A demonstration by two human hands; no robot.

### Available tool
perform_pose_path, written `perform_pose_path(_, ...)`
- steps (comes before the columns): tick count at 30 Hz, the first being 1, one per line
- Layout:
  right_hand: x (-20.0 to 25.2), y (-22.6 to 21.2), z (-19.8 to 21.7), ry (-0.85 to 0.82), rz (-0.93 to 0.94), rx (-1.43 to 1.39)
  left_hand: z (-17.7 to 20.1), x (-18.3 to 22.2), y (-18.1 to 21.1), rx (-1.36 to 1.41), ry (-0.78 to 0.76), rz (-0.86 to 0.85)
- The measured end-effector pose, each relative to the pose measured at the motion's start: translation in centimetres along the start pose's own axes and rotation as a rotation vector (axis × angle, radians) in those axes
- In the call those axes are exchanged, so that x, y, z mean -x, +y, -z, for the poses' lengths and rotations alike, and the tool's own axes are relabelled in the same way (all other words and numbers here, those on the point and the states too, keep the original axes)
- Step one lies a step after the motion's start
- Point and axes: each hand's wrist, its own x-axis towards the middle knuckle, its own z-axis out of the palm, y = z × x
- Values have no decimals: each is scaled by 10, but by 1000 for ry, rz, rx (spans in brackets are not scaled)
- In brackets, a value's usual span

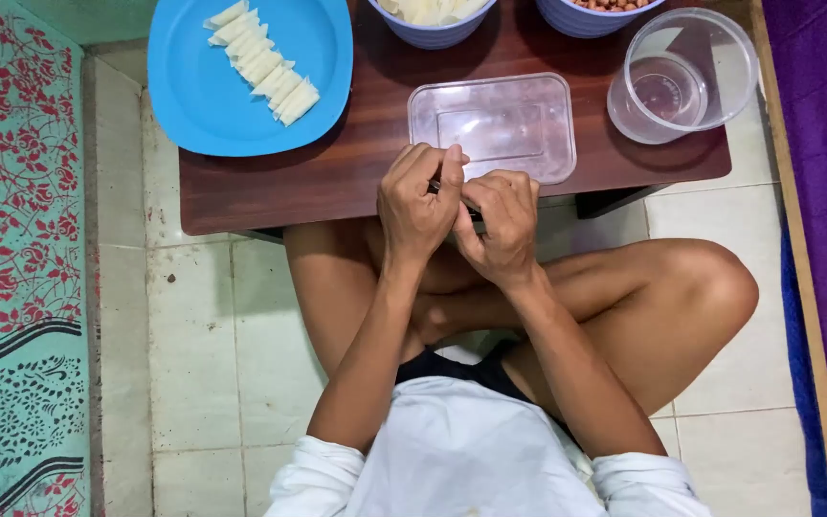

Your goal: Manually wrapping small pieces of filling into thin wrappers to create uniform food rolls.

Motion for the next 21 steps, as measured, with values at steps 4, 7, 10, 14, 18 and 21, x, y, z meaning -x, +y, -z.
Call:
perform_pose_path(4,1,0,-1,-4,-12,0,0,-2,0,24,2,27)
perform_pose_path(7,1,0,-2,7,-8,-8,0,-2,-1,5,-10,35)
perform_pose_path(10,0,3,-3,13,-14,-24,0,-2,-6,19,-23,57)
perform_pose_path(14,1,1,0,-19,-21,-25,2,0,-5,23,-55,87)
perform_pose_path(18,-10,-5,6,-39,-61,-44,5,-7,0,55,-44,120)
perform_pose_path(21,-19,-13,13,-60,-176,-177,9,-8,0,65,-22,206)
